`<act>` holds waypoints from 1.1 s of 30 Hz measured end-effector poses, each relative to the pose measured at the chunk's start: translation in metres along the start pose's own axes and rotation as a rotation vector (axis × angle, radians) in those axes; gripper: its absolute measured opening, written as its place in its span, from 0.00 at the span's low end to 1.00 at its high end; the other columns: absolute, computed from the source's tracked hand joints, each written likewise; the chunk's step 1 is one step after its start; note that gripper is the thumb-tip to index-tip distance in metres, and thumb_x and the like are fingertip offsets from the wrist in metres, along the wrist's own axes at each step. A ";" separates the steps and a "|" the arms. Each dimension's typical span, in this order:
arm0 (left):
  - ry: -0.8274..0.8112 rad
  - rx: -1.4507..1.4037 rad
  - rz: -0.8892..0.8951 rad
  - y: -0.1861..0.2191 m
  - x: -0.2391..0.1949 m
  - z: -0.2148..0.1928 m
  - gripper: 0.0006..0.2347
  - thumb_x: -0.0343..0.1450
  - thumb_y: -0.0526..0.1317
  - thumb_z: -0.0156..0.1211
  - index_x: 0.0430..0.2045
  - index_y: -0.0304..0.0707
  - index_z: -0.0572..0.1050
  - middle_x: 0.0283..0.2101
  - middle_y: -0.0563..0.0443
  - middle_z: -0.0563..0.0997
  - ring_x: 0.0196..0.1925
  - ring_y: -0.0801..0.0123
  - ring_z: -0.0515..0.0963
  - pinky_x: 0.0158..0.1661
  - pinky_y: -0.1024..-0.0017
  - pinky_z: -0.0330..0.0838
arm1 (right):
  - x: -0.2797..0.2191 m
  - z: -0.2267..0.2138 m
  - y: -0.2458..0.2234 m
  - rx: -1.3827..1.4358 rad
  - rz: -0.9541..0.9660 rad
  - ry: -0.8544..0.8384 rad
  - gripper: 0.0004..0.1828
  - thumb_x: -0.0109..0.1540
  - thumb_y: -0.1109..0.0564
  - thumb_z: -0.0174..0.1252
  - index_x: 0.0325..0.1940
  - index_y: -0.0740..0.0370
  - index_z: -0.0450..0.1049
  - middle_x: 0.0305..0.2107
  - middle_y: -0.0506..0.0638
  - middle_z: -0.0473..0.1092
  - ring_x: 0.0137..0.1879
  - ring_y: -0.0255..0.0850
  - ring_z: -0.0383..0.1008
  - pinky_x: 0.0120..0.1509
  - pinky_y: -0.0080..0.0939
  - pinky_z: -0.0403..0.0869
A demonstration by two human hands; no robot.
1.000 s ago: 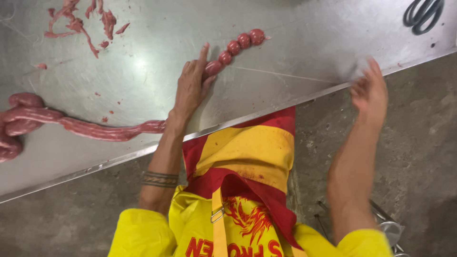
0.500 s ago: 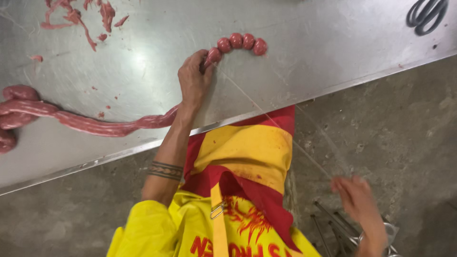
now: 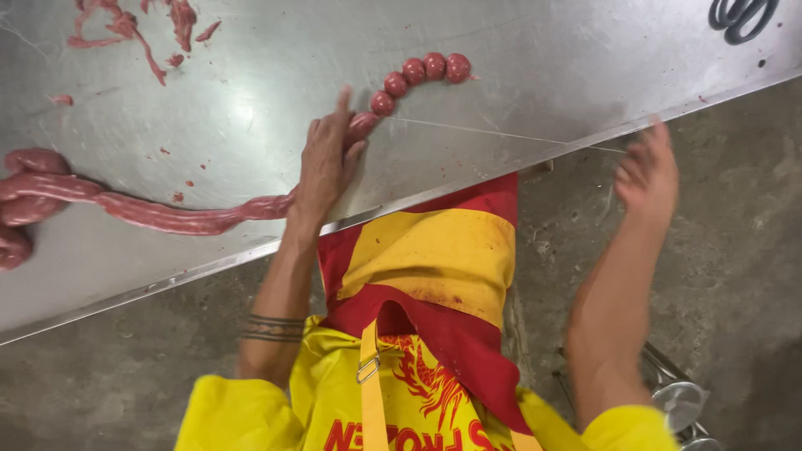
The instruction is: The person ties string around long links of processed meat to form individual sausages and then uses scissors to cut them apart on a metal table.
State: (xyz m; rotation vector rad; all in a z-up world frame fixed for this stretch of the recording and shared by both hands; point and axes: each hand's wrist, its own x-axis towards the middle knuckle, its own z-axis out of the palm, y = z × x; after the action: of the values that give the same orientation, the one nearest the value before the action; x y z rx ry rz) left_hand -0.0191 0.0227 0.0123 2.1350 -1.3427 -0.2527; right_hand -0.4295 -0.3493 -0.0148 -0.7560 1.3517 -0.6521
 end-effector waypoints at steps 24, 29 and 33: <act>-0.071 0.208 0.320 -0.009 -0.017 0.009 0.12 0.69 0.40 0.68 0.44 0.63 0.79 0.44 0.55 0.72 0.54 0.65 0.72 0.56 0.64 0.71 | -0.161 -0.191 0.075 0.392 0.000 -0.167 0.06 0.80 0.59 0.47 0.52 0.60 0.69 0.36 0.52 0.73 0.40 0.45 0.77 0.42 0.46 0.77; 0.083 0.130 -0.092 0.009 -0.017 0.018 0.26 0.72 0.45 0.62 0.62 0.26 0.68 0.43 0.44 0.72 0.47 0.55 0.70 0.46 0.55 0.64 | -0.032 -0.013 0.020 0.447 -0.046 -0.108 0.37 0.70 0.64 0.65 0.82 0.69 0.59 0.43 0.59 0.72 0.19 0.30 0.60 0.18 0.28 0.55; -0.088 0.250 -0.252 0.008 -0.019 0.039 0.08 0.77 0.41 0.58 0.39 0.35 0.73 0.42 0.44 0.73 0.47 0.53 0.71 0.47 0.53 0.63 | -0.009 0.211 0.016 -1.487 -0.739 -0.299 0.37 0.44 0.48 0.81 0.52 0.63 0.76 0.44 0.61 0.76 0.51 0.55 0.77 0.56 0.53 0.74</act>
State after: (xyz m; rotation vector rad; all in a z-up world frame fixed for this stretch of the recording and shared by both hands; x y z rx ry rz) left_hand -0.0515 0.0214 -0.0166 2.5339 -1.2038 -0.2957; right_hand -0.2208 -0.3116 -0.0096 -2.4950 1.0871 0.0788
